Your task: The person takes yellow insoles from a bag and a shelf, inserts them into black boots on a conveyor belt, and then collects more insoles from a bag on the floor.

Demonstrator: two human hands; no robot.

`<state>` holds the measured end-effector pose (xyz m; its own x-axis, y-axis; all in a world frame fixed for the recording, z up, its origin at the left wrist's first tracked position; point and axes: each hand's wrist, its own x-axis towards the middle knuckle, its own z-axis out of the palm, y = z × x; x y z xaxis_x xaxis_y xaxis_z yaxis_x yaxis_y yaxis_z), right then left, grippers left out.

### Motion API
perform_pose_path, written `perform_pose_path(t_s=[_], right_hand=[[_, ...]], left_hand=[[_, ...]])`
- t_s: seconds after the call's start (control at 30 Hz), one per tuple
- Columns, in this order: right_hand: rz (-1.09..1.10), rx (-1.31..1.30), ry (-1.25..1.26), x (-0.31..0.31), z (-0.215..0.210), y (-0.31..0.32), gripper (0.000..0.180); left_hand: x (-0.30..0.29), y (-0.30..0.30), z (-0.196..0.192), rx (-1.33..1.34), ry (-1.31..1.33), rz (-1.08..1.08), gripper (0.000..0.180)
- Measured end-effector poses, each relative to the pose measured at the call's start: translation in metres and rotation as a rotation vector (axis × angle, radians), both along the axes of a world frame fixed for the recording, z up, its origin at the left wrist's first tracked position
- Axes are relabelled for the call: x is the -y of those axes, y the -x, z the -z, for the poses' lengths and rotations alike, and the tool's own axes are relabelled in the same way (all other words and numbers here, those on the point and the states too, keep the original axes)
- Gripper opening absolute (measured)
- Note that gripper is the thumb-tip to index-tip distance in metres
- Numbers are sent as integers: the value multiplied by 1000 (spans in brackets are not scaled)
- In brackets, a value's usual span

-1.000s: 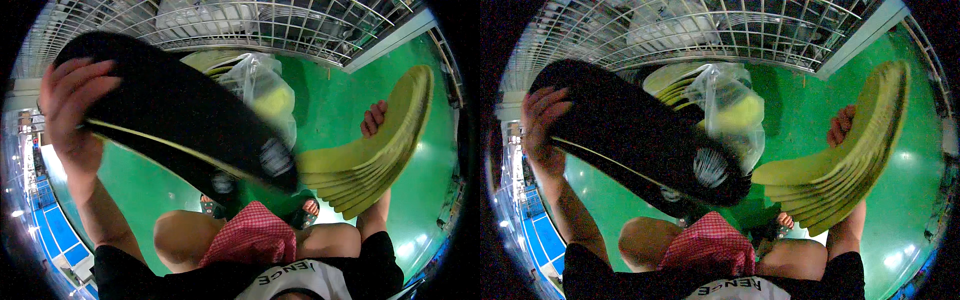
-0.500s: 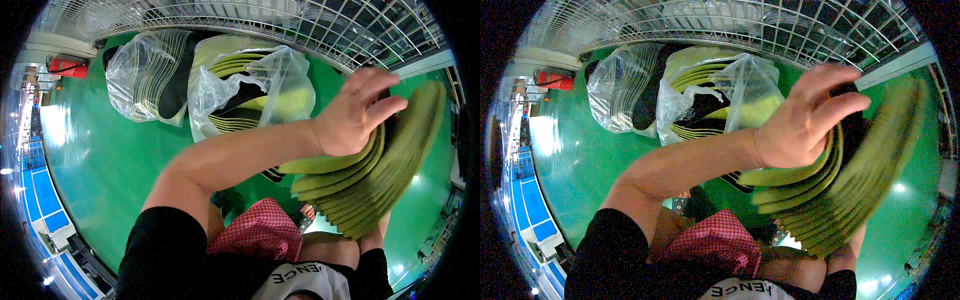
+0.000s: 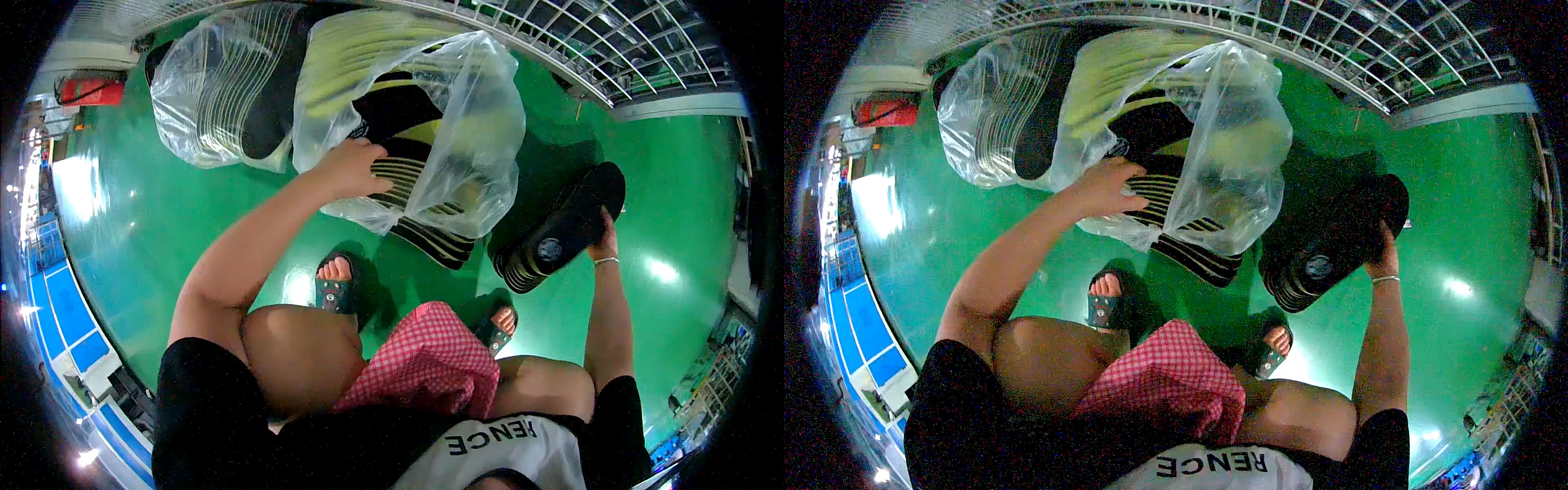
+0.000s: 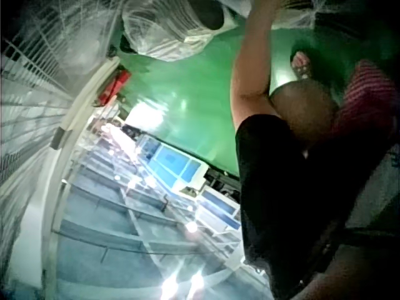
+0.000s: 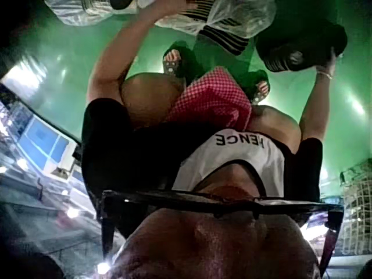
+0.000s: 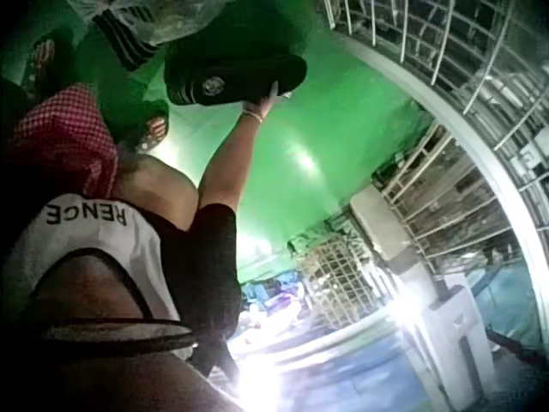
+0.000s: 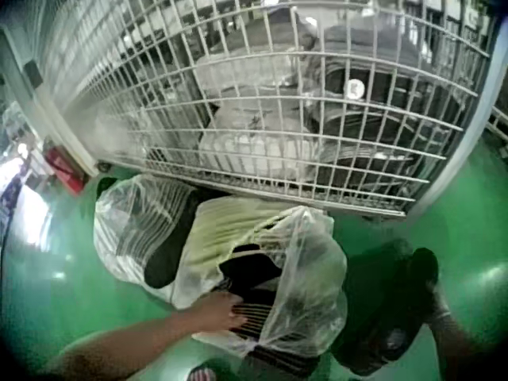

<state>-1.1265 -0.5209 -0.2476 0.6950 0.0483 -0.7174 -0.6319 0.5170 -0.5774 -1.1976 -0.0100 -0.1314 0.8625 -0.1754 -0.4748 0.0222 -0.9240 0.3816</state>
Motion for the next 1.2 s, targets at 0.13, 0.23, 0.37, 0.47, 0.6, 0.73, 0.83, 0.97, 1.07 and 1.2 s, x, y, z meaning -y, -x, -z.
perform_pose_path(t_s=[0.13, 0.23, 0.37, 0.47, 0.6, 0.73, 0.83, 0.97, 1.07, 1.2], right_hand=[[62, -84, -6, 5, 13, 11, 35], [23, -6, 58, -4, 14, 11, 35], [1, 34, 265, 26, 18, 17, 37], [-5, -193, 881, -10, -15, 18, 32], [-109, 564, 1229, -12, -56, -3, 28], [-738, 968, 963, -195, -160, 4, 24], [-1274, 1325, 634, -294, -168, 18, 27], [-2003, 1091, 1116, -368, -128, 3, 22], [-1908, 1026, 1434, -368, -106, -11, 26], [-1451, 1198, 1575, -368, -105, -16, 34]], left_hand=[[-11, -3, -2, -56, 156, -354, 44], [-33, -17, 23, 492, 171, -596, 39], [-37, -38, 24, 648, 174, -587, 37], [-32, -23, 13, 324, 158, -347, 29], [-30, 8, 16, 251, 102, -64, 26], [-13, 32, -1, 224, -139, 71, 40], [-21, 43, -15, 213, -140, 85, 42], [-36, 41, -3, -206, -158, -45, 29], [-52, 14, 12, 435, 141, -500, 26], [-51, -40, 1, 675, 355, -600, 46]])
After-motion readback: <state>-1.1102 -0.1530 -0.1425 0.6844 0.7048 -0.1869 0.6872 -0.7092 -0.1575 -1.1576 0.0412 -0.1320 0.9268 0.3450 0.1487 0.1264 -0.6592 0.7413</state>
